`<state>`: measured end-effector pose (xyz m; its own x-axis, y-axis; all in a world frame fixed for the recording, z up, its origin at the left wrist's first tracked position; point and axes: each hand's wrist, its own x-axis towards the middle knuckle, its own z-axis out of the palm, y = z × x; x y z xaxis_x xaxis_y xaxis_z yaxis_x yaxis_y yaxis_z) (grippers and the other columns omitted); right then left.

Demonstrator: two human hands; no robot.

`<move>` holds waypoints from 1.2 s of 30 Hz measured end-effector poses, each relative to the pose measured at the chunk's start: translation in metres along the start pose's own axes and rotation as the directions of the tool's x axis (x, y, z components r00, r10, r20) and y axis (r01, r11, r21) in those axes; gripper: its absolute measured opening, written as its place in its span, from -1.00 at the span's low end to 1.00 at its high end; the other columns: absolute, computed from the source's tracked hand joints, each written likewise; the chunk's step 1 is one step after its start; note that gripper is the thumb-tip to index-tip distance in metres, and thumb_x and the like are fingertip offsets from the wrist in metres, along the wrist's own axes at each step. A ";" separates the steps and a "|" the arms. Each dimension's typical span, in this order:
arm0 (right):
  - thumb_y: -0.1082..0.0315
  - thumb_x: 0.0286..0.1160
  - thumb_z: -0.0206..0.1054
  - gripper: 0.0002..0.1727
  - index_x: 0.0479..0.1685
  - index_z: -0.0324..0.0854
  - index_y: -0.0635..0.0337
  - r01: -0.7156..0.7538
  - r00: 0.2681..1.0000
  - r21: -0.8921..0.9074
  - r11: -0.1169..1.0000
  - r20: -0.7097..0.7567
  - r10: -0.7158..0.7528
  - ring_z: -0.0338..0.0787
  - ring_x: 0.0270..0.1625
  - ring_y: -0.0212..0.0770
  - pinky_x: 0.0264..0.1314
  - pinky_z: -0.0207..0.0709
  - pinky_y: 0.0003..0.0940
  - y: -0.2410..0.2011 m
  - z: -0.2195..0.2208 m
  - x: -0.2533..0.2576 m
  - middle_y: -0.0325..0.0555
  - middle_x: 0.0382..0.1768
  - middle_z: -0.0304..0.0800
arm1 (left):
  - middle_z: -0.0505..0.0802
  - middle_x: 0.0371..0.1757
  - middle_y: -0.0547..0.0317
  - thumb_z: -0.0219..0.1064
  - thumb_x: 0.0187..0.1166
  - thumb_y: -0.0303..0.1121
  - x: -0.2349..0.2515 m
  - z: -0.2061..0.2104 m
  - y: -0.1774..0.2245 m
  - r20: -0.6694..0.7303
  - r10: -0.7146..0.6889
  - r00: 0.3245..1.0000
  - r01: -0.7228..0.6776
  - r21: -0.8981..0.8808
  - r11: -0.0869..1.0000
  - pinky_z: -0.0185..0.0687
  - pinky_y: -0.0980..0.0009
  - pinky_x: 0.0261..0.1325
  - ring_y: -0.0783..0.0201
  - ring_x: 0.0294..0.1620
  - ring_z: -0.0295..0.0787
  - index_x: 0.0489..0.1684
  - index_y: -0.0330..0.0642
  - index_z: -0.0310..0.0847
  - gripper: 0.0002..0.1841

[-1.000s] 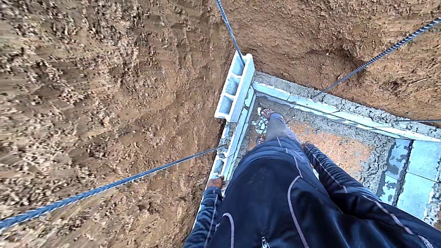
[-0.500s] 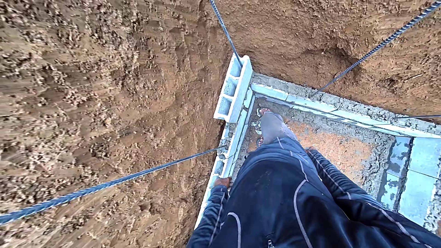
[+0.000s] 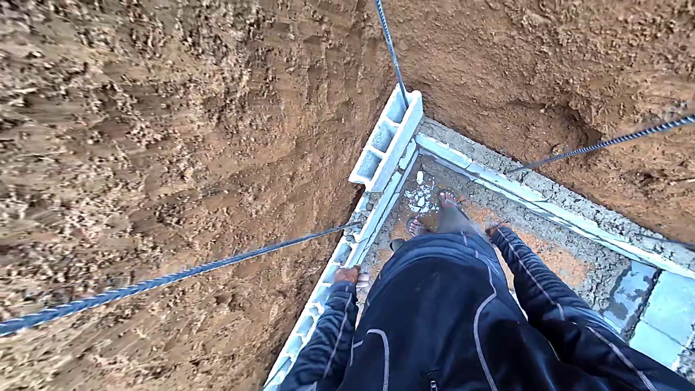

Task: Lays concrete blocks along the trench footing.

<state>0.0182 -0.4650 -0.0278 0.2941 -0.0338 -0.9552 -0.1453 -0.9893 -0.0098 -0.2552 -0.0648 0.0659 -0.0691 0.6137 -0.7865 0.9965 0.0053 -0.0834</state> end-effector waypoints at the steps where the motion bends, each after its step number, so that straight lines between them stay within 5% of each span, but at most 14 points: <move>1: 0.22 0.79 0.14 -0.49 0.55 0.48 0.40 -0.033 0.999 0.130 0.991 -0.023 0.037 0.60 0.60 0.05 0.65 0.43 -0.03 -0.007 -0.016 -0.006 0.25 0.54 0.59 | 0.86 0.18 -0.29 0.32 0.68 -0.06 0.002 0.002 0.004 -0.008 -0.014 1.000 0.014 -0.064 0.998 0.70 -0.12 0.32 -0.15 0.22 0.85 0.24 -0.42 0.68 -0.49; 3: 0.25 0.79 0.13 -0.54 0.53 0.49 0.33 -0.031 0.998 0.340 0.940 -0.041 0.047 0.82 0.28 0.02 0.32 0.69 -0.05 -0.018 -0.044 -0.008 0.21 0.36 0.72 | 0.88 0.13 -0.25 0.28 0.70 -0.04 -0.002 0.000 0.020 -0.012 -0.032 0.999 0.030 -0.150 0.988 0.78 -0.10 0.21 -0.12 0.10 0.91 0.27 -0.38 0.66 -0.49; 6: 0.25 0.84 0.10 -0.57 0.51 0.50 0.31 0.032 0.999 0.451 0.892 -0.042 -0.015 0.87 0.04 -0.02 0.11 0.75 -0.11 -0.046 -0.092 -0.017 0.20 0.21 0.78 | 0.85 0.20 -0.26 0.17 0.78 -0.02 -0.021 -0.016 0.067 -0.018 0.011 1.000 -0.014 -0.158 0.987 0.72 -0.08 0.30 -0.11 0.18 0.86 0.36 -0.40 0.61 -0.45; 8: 0.26 0.88 0.07 -0.58 0.51 0.49 0.33 0.084 0.996 0.441 0.894 -0.044 -0.073 0.84 0.03 -0.02 0.12 0.72 -0.12 -0.062 -0.117 -0.014 0.23 0.21 0.76 | 0.80 0.28 -0.34 0.15 0.79 -0.01 -0.021 -0.022 0.093 -0.018 0.024 1.000 -0.026 -0.123 0.992 0.54 -0.16 0.47 -0.20 0.35 0.75 0.31 -0.44 0.65 -0.44; 11: 0.24 0.84 0.15 -0.60 0.43 0.57 0.31 0.254 0.966 0.367 0.895 -0.136 -0.218 0.88 0.00 0.07 0.11 0.75 0.01 -0.076 -0.138 0.043 0.29 0.15 0.80 | 0.86 0.12 -0.31 0.11 0.75 0.14 0.003 -0.019 0.116 -0.074 0.024 0.997 -0.042 -0.249 0.968 0.61 -0.27 0.33 -0.24 0.19 0.81 0.16 -0.34 0.75 -0.38; 14: 0.33 0.77 0.19 -0.66 0.35 0.63 0.29 0.343 0.938 0.341 0.875 -0.171 -0.301 0.86 -0.04 0.04 0.11 0.75 0.02 -0.131 -0.186 0.032 0.22 0.07 0.82 | 0.87 0.11 -0.30 0.09 0.76 0.16 0.006 -0.029 0.151 -0.101 0.008 0.995 -0.046 -0.379 0.924 0.64 -0.26 0.29 -0.22 0.14 0.83 0.18 -0.35 0.73 -0.35; 20: 0.40 0.76 0.16 -0.62 0.48 0.56 0.25 0.457 0.881 0.101 0.884 -0.190 -0.434 0.87 0.12 0.02 0.26 0.72 -0.01 -0.253 -0.257 -0.011 0.18 0.21 0.81 | 0.87 0.11 -0.21 -0.03 0.83 0.08 0.024 -0.040 0.186 -0.131 -0.043 0.991 -0.047 -0.615 0.787 0.66 -0.11 0.30 -0.08 0.15 0.83 0.17 -0.28 0.74 -0.41; 24: 0.24 0.77 0.20 -0.58 0.50 0.58 0.18 0.488 0.819 -0.141 0.862 -0.267 -0.508 0.77 0.38 0.15 0.45 0.61 0.21 -0.316 -0.279 -0.016 0.22 0.36 0.73 | 0.85 0.15 -0.27 0.00 0.83 0.06 0.034 -0.045 0.194 -0.149 0.030 0.988 -0.111 -0.573 0.812 0.57 -0.22 0.40 -0.17 0.25 0.79 0.16 -0.30 0.74 -0.42; 28: 0.11 0.74 0.24 -0.42 0.65 0.44 0.19 0.478 0.758 -0.316 0.820 -0.323 -0.567 0.61 0.59 0.17 0.67 0.38 0.20 -0.360 -0.288 0.008 0.20 0.48 0.68 | 0.82 0.23 -0.34 0.06 0.79 0.15 0.036 -0.048 0.216 -0.118 0.084 0.989 -0.135 -0.531 0.837 0.45 -0.32 0.47 -0.26 0.36 0.71 0.21 -0.29 0.75 -0.38; 32: 0.05 0.70 0.29 -0.37 0.67 0.42 0.18 0.466 0.741 -0.366 0.806 -0.335 -0.581 0.59 0.59 0.23 0.67 0.36 0.26 -0.387 -0.289 0.039 0.26 0.48 0.65 | 0.77 0.36 -0.31 0.13 0.71 0.26 0.061 -0.034 0.240 -0.016 0.149 0.989 -0.136 -0.518 0.844 0.35 -0.37 0.57 -0.27 0.51 0.62 0.35 -0.22 0.71 -0.31; 36: 0.06 0.61 0.37 -0.31 0.72 0.40 0.07 0.440 0.756 -0.386 0.811 -0.328 -0.567 0.58 0.61 0.19 0.68 0.35 0.28 -0.406 -0.284 0.078 0.21 0.52 0.63 | 0.77 0.30 -0.37 0.24 0.64 0.27 0.075 -0.028 0.263 0.048 0.115 0.992 -0.070 -0.546 0.835 0.39 -0.34 0.53 -0.28 0.47 0.64 0.28 -0.30 0.69 -0.29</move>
<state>0.3689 -0.1059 -0.0146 0.6142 0.4886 -0.6197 0.3764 -0.8715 -0.3142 0.0030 0.0043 0.0020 0.0434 0.5714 -0.8195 0.8628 0.3922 0.3191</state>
